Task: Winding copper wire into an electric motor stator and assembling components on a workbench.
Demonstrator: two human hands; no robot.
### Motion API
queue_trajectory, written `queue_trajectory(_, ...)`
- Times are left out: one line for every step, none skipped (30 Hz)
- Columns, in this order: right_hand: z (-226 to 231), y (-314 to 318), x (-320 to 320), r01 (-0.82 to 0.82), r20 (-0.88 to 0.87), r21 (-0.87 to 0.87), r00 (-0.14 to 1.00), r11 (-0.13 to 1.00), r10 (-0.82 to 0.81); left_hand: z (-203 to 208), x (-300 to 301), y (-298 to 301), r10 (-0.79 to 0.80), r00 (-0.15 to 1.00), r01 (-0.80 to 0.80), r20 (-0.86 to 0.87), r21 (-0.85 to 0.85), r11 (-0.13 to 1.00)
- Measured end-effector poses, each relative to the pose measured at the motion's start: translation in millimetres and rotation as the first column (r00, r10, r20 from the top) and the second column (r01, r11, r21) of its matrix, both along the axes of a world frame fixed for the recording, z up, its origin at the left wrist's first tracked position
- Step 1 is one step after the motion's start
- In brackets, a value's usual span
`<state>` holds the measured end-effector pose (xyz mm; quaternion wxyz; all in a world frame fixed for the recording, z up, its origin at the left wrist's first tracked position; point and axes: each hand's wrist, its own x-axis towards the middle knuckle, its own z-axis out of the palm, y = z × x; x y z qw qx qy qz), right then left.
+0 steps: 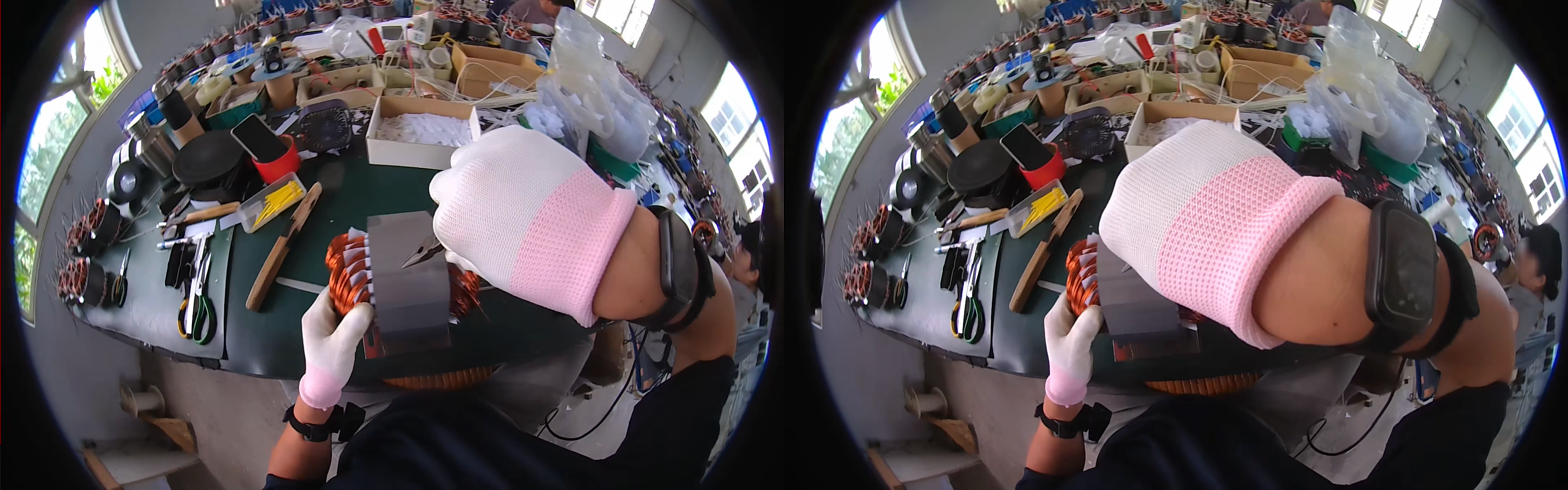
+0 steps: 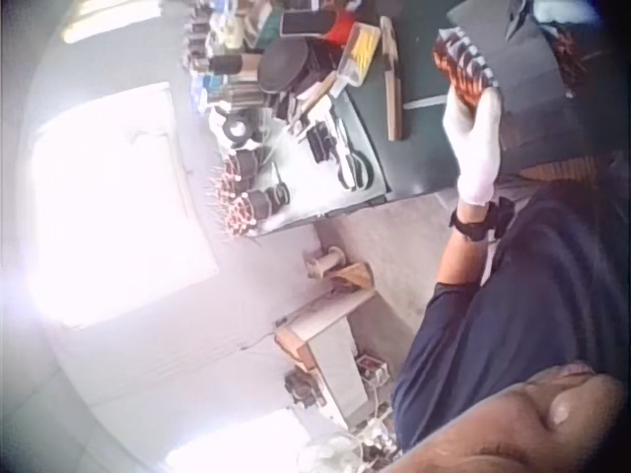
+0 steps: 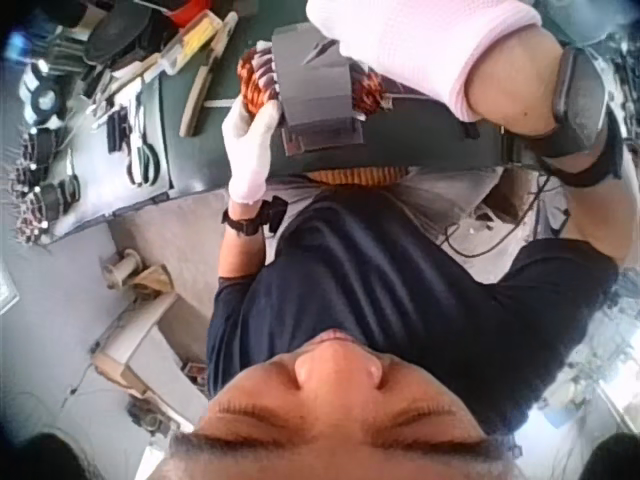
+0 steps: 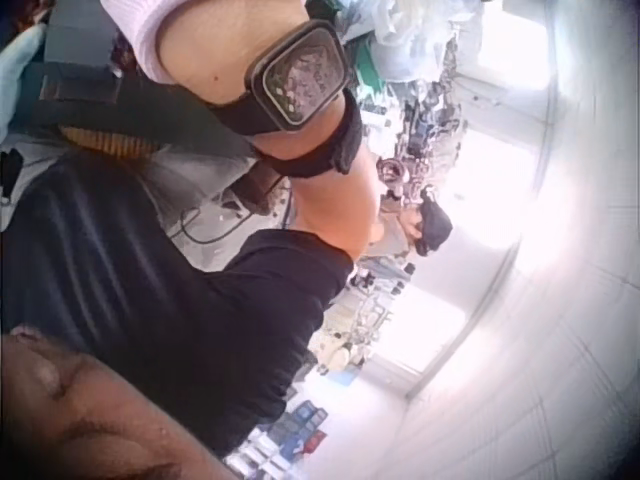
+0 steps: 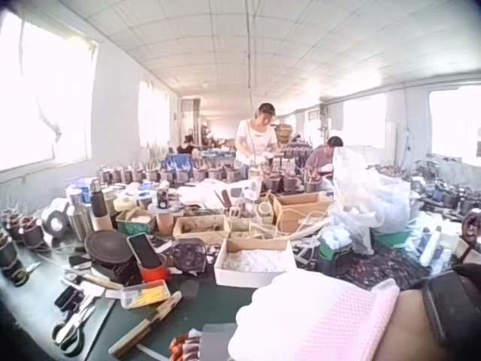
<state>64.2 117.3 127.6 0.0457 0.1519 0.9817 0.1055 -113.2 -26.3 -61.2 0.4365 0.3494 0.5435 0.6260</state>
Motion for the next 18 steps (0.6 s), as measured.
queue_trajectory(-8.3, 2.0, 7.1, -0.019, -0.081, 0.0, 0.997, 1.0, 0.019, -3.6, 4.7, 1.2, 0.051, 0.999, -0.051, 0.012, 0.046, 0.998)
queue_trajectory(-13.1, 3.0, 17.0, -0.005, -0.093, 0.002, 0.996, 1.0, 0.005, -6.4, 8.3, 2.2, 0.037, 0.999, -0.037, -0.001, 0.049, 0.998)
queue_trajectory(-17.8, 3.7, 26.4, -0.005, -0.108, 0.034, 0.994, 0.999, 0.009, -8.9, 10.9, 2.9, 0.087, 0.996, -0.087, -0.003, 0.073, 0.994)
queue_trajectory(-14.1, -0.6, 30.3, 0.0, -0.117, 0.068, 0.993, 0.998, 0.008, -12.6, 15.2, 5.2, 0.131, 0.991, -0.131, 0.002, 0.099, 0.987)
queue_trajectory(-10.4, -5.3, 33.5, 0.016, -0.124, 0.072, 0.992, 0.997, -0.006, -17.8, 18.3, 8.4, 0.148, 0.989, -0.15, 0.023, 0.137, 0.979)
queue_trajectory(-6.6, -10.4, 35.7, 0.073, -0.001, 0.077, 0.997, 0.994, -0.073, -16.5, 20.9, 11.5, 0.136, 0.991, -0.137, 0.016, 0.142, 0.98)
queue_trajectory(-2.5, -15.4, 36.7, 0.125, 0.123, 0.085, 0.983, 0.989, -0.135, -14.5, 23.5, 13.8, 0.148, 0.985, -0.162, 0.092, 0.177, 0.971)
queue_trajectory(-3.7, -17.3, 40.8, 0.132, 0.116, 0.086, 0.983, 0.988, -0.141, -11.8, 25.7, 16.2, 0.157, 0.973, -0.191, 0.168, 0.208, 0.959)
queue_trajectory(-6.1, -18.4, 44.3, 0.095, 0.056, 0.082, 0.993, 0.992, -0.1, -2.7, 27.7, 16.4, 0.15, 0.97, -0.185, 0.19, 0.183, 0.966)
queue_trajectory(-6.8, -19.5, 46.5, 0.058, -0.004, 0.082, 0.998, 0.995, -0.058, 1.0, 25.8, 18.7, 0.144, 0.973, -0.178, 0.183, 0.188, 0.966)
queue_trajectory(-8.5, -21.0, 47.6, 0.057, -0.009, 0.099, 0.998, 0.993, -0.056, 4.2, 21.4, 20.3, 0.14, 0.966, -0.173, 0.216, 0.141, 0.975)
queue_trajectory(-11.7, -23.0, 47.0, 0.06, -0.017, 0.101, 0.998, 0.993, -0.058, 7.4, 19.6, 21.7, 0.14, 0.958, -0.167, 0.249, 0.092, 0.982)
queue_trajectory(-16.5, -24.8, 44.7, 0.074, -0.069, 0.142, 0.996, 0.987, -0.065, 12.0, 20.9, 22.1, 0.168, 0.952, -0.19, 0.257, 0.064, 0.98)
queue_trajectory(-21.1, -24.7, 42.1, 0.089, -0.12, 0.181, 0.99, 0.979, -0.068, 12.4, 20.4, 22.1, 0.169, 0.953, -0.191, 0.25, 0.067, 0.979)
queue_trajectory(-25.3, -22.6, 39.4, 0.075, -0.118, 0.143, 0.991, 0.987, -0.058, 11.2, 19.5, 21.0, 0.188, 0.956, -0.207, 0.226, 0.062, 0.976)
queue_trajectory(-28.4, -22.2, 41.0, 0.093, -0.121, 0.149, 0.99, 0.984, -0.075, 10.2, 21.5, 22.6, 0.186, 0.96, -0.203, 0.207, 0.063, 0.977)
queue_trajectory(-31.9, -21.2, 42.3, 0.057, -0.11, 0.161, 0.993, 0.985, -0.039, 9.0, 23.5, 25.0, 0.169, 0.964, -0.186, 0.206, 0.068, 0.98)
queue_trajectory(-34.9, -20.2, 44.8, 0.021, -0.098, 0.171, 0.995, 0.985, -0.004, 7.5, 25.4, 27.8, 0.156, 0.965, -0.175, 0.21, 0.078, 0.981)
